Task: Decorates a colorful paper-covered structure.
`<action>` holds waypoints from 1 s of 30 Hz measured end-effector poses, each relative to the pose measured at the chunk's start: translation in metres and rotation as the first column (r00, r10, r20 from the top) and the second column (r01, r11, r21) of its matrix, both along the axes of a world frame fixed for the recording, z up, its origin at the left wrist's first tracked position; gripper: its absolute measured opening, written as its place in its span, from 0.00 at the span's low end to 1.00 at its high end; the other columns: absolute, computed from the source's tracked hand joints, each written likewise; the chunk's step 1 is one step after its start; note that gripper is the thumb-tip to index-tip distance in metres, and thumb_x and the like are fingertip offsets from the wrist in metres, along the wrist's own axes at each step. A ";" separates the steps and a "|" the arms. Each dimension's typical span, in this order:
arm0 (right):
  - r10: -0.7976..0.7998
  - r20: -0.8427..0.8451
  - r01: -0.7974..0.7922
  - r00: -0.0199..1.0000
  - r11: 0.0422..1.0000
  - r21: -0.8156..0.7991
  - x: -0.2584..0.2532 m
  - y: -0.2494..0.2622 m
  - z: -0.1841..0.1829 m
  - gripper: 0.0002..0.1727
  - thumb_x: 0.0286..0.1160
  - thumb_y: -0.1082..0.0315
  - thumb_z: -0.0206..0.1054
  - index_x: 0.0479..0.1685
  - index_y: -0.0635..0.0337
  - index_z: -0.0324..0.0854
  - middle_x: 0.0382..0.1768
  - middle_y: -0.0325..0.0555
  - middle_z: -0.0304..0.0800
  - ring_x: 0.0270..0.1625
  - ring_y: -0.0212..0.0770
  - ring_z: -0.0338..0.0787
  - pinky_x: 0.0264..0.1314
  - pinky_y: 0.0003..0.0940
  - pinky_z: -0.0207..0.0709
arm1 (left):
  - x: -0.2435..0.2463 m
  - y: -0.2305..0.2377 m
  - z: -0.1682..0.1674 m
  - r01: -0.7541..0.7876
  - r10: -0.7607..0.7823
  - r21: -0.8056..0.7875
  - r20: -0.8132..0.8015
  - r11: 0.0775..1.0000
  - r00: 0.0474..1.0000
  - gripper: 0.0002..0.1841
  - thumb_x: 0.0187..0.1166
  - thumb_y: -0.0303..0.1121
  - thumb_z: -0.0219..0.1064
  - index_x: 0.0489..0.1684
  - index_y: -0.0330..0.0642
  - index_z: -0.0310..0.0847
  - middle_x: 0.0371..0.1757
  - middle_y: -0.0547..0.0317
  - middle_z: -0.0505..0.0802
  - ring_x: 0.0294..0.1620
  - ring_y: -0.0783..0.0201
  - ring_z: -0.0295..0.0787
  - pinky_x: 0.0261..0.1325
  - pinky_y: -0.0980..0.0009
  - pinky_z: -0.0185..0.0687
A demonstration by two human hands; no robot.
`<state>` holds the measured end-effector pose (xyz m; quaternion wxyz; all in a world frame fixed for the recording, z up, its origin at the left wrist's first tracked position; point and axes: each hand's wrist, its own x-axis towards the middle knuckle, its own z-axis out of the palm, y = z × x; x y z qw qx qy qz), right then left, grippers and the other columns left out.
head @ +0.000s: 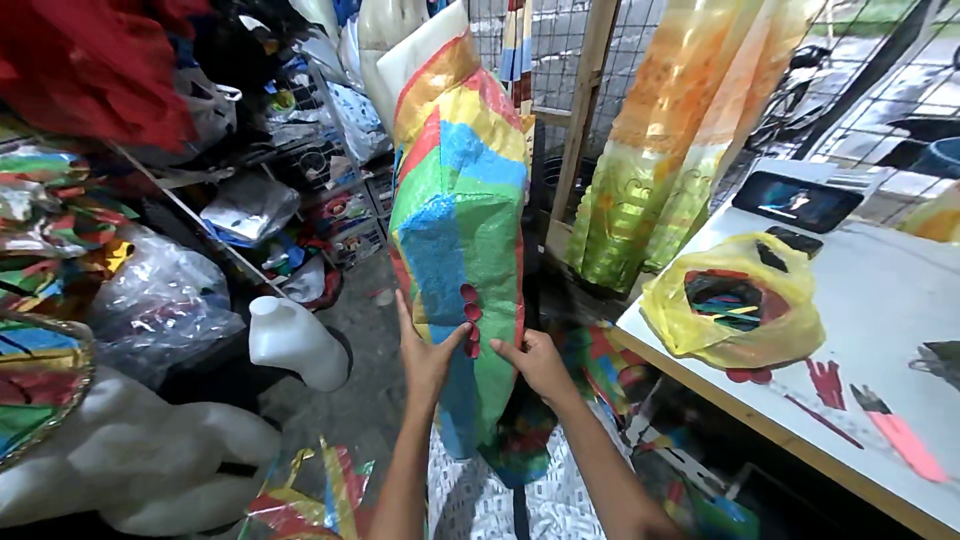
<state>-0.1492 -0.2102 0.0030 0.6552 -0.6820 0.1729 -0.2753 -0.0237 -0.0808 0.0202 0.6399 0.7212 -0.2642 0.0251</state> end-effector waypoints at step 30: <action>0.055 -0.537 -0.196 0.841 0.958 -0.209 0.002 -0.034 -0.119 0.20 0.82 0.61 0.69 0.59 0.72 0.83 0.58 0.65 0.88 0.65 0.60 0.86 0.73 0.58 0.73 | 0.036 0.063 -0.161 0.287 -0.218 0.383 -0.214 0.878 0.952 0.08 0.77 0.25 0.72 0.43 0.25 0.87 0.37 0.54 0.93 0.38 0.74 0.88 0.52 0.73 0.85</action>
